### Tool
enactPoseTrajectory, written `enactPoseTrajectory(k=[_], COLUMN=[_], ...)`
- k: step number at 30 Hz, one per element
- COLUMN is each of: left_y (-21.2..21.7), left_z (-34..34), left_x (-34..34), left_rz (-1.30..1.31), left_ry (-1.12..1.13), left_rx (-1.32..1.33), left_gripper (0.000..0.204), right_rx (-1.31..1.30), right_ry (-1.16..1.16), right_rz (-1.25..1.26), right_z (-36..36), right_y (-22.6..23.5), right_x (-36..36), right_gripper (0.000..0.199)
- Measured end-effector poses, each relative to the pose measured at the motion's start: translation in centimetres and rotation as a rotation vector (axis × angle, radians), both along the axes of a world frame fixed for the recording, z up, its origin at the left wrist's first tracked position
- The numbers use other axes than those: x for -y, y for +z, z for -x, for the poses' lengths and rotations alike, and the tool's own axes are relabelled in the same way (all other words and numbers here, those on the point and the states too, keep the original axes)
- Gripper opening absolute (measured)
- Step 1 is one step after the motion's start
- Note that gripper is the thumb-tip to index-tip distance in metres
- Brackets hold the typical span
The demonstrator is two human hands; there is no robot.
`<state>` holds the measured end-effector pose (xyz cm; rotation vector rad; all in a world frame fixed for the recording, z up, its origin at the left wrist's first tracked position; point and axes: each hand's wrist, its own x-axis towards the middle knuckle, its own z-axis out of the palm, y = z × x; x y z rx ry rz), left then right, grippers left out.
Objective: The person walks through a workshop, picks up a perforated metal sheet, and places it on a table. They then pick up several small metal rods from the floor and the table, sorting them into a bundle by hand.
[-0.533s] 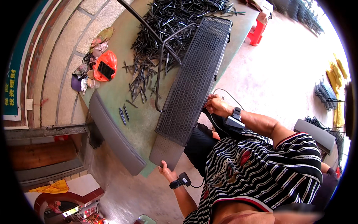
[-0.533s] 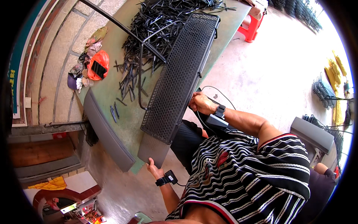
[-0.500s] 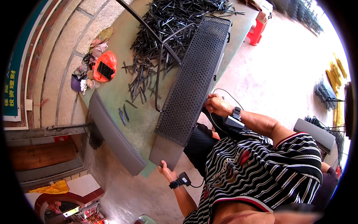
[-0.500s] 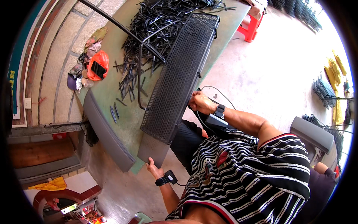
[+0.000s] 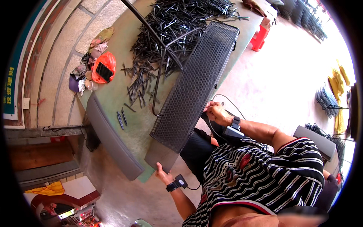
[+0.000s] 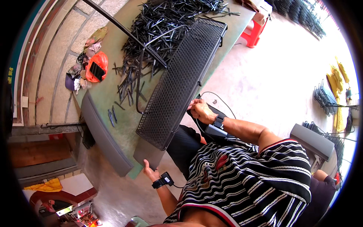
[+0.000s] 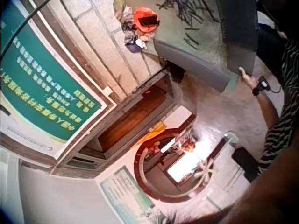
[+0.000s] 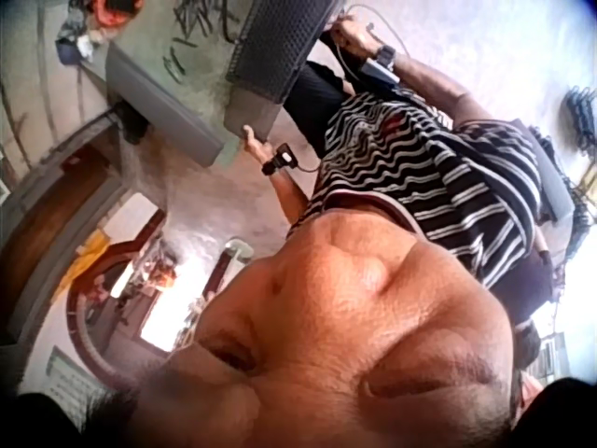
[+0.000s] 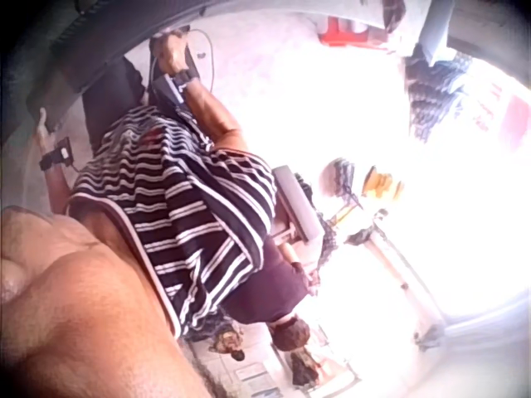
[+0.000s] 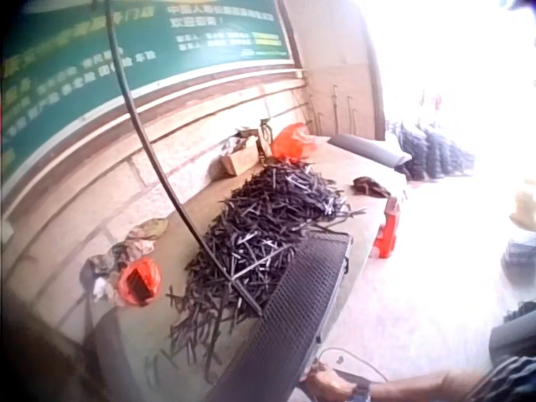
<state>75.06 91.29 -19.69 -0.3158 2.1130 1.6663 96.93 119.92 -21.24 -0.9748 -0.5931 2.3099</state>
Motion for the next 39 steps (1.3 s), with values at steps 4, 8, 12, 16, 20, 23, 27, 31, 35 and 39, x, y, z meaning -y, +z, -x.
enactPoseTrajectory(k=[4, 8, 12, 16, 20, 23, 27, 31, 35, 39], left_y=[1.9, 1.6, 2.8, 2.6, 2.7, 2.7, 3.1, 3.2, 2.5, 2.6], left_z=[0.8, 1.6, 2.0, 2.8, 2.5, 2.7, 4.3, 7.2, 10.6, 13.4], left_x=[0.2, -0.1, -0.4, 0.1, -0.4, -1.0, -1.9, -2.7, -3.3, -5.0], left_rz=[0.129, 0.212, 0.308, 0.309, 0.299, 0.361, 0.452, 0.548, 0.607, 0.766], left_ry=[-0.070, -0.058, -0.155, -0.148, -0.148, -0.162, -0.173, -0.299, -0.350, -0.542], left_rx=[-0.052, -0.047, 0.084, 0.083, 0.040, -0.068, -0.130, -0.108, -0.170, -0.213], left_gripper=[0.044, 0.042, 0.044, 0.046, 0.043, 0.044, 0.042, 0.043, 0.042, 0.039], right_rx=[0.021, -0.025, 0.302, 0.685, 0.564, 0.478, 0.047, 0.127, -0.088, -0.001], right_ry=[0.024, 0.076, 0.549, 0.344, -0.104, -0.329, -0.092, -0.236, -0.170, -0.180], right_rz=[0.041, 0.056, -0.249, -0.453, -0.557, -0.509, -0.061, -0.107, -0.007, -0.074], right_z=[0.6, 0.3, -3.8, -9.4, -11.0, -10.8, -13.4, -12.8, -12.5, -12.8], right_y=[1.2, 0.9, 2.7, 2.6, 2.5, 3.0, 1.6, 3.4, 3.0, 3.2], right_x=[1.3, 0.9, -1.8, -8.8, -14.6, -18.5, -22.0, -19.6, -19.6, -18.4], right_gripper=[0.011, 0.009, 0.015, 0.023, 0.028, 0.028, 0.010, 0.013, 0.026, 0.020])
